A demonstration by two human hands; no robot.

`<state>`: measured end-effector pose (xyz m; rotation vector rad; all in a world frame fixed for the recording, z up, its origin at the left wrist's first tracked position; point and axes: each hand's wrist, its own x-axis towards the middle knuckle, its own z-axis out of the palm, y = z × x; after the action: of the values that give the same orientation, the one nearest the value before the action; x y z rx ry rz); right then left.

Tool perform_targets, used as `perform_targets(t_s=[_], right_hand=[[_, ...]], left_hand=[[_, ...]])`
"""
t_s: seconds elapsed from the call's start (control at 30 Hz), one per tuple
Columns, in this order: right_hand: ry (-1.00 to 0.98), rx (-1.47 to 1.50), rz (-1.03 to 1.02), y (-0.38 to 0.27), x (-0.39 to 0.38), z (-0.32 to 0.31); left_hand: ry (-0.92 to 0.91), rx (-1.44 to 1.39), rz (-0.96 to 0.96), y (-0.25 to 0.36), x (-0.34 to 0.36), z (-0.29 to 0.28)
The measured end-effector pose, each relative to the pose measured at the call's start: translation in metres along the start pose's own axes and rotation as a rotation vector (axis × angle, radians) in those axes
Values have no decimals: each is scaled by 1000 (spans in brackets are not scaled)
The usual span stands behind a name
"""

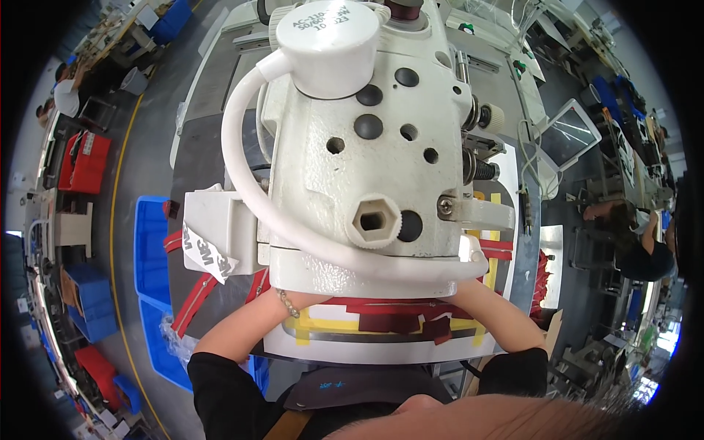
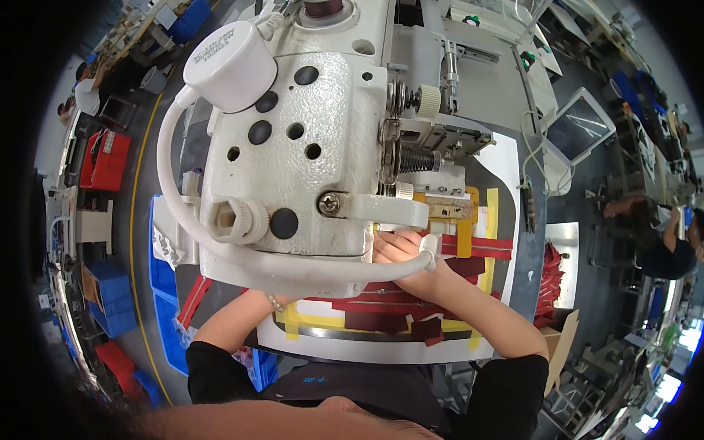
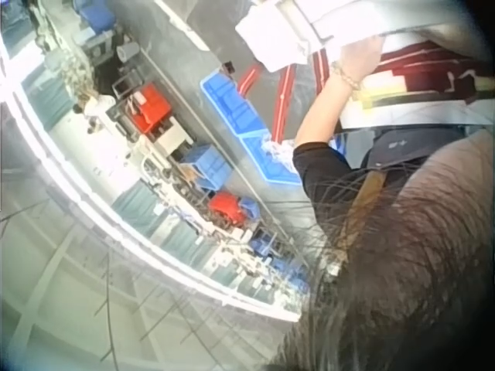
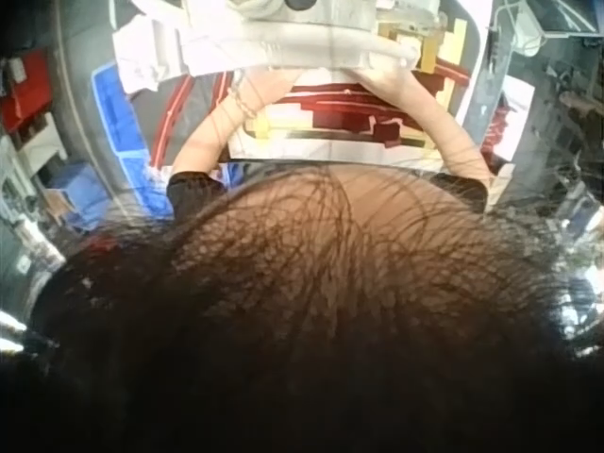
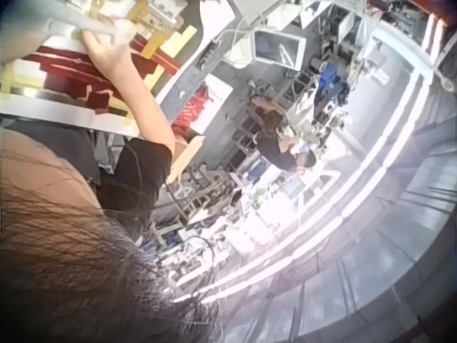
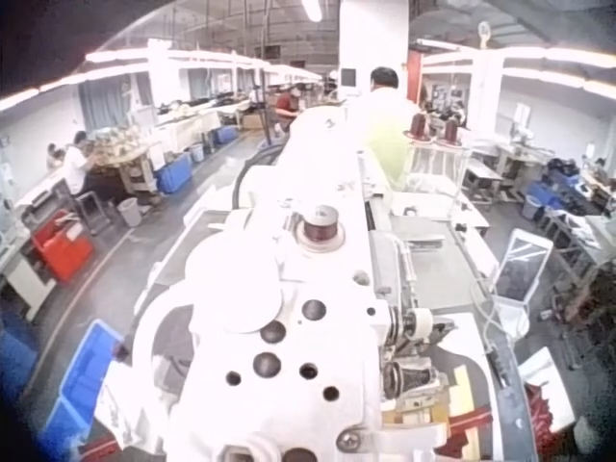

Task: Operating an industrial sewing machine to stitch red synthetic or leather straps.

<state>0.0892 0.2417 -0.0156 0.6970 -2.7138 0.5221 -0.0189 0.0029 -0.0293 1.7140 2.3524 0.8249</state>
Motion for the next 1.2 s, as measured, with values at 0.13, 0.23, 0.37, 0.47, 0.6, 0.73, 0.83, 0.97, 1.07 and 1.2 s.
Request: perform_targets(t_s=[0.13,0.23,0.37,0.47,0.6,0.73,0.83,0.97,1.07,1.2], right_hand=[[-30,-30,90,-15,14,-10],[-3,31,165,-22,10,3],[76,-139,153,-35,23,-3],[107,-142,211,-45,24,-1],[35,-102,240,-46,20,5],[58,-134,240,-48,24,2],[41,-136,230,-47,24,0],[42,-153,232,-48,23,-1],[50,-162,229,-47,20,2],[78,-181,222,-47,20,4]], left_hand=[[-11,10,15,-4,-1,1],[-20,16,31,-2,6,3],[-32,50,72,2,11,-3],[52,8,-35,8,5,-4],[85,198,-57,9,8,-11],[38,282,-26,6,10,-18],[98,270,-49,1,1,-15],[32,232,-120,-5,-12,-26],[119,171,-127,-5,-14,-33],[42,160,-122,10,-6,-33]])
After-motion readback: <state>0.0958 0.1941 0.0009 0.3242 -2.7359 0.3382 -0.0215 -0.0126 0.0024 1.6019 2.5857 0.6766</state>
